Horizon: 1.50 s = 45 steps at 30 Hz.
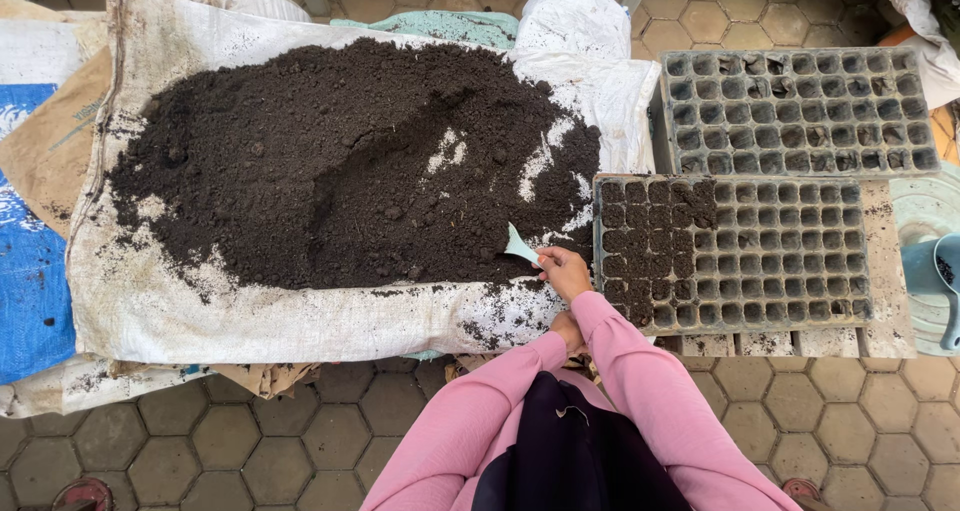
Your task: The person scoops dark soil from a large white sack using a light blue plastic scoop and fills the cells of a black seedling tray. The person repeatedly transfers soil into the tray, leveling it within the compartments.
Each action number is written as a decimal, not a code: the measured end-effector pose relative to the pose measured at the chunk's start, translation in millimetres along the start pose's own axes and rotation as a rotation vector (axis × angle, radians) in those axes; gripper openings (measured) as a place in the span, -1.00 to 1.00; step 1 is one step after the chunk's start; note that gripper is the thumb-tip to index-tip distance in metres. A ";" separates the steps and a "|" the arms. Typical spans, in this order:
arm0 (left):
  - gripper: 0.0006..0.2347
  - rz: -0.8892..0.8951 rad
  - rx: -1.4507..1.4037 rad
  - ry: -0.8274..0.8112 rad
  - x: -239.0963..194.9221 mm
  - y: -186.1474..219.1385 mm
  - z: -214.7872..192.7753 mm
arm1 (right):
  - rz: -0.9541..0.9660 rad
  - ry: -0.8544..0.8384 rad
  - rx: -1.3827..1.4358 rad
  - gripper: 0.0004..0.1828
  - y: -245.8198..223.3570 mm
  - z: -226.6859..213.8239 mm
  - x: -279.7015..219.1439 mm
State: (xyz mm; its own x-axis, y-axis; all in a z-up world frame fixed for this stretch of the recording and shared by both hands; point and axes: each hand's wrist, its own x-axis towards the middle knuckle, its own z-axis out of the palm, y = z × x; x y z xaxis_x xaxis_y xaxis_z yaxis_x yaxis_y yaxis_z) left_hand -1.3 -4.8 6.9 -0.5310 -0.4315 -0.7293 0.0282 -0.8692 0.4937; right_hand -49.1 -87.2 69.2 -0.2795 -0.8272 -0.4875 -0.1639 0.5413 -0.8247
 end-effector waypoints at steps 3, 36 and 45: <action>-0.80 0.015 -0.082 -0.034 -1.4 -2.2 2.8 | 0.053 -0.013 0.029 -0.72 -1.4 -8.3 -4.4; -0.72 0.000 -0.058 -0.009 7.8 -22.9 -7.9 | -0.113 0.196 0.282 -0.67 58.0 -233.0 -111.6; -0.73 0.013 -0.095 0.040 0.2 -21.0 -0.6 | -0.189 0.579 0.152 -0.67 100.9 -327.2 -138.4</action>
State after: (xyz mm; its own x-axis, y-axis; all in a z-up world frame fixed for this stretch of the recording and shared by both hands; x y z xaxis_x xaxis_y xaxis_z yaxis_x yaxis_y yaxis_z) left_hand -1.5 13.2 -3.8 -0.4960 -0.4507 -0.7422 0.1161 -0.8815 0.4577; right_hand -336.5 131.2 147.3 -0.7328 -0.6679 -0.1298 -0.1359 0.3305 -0.9340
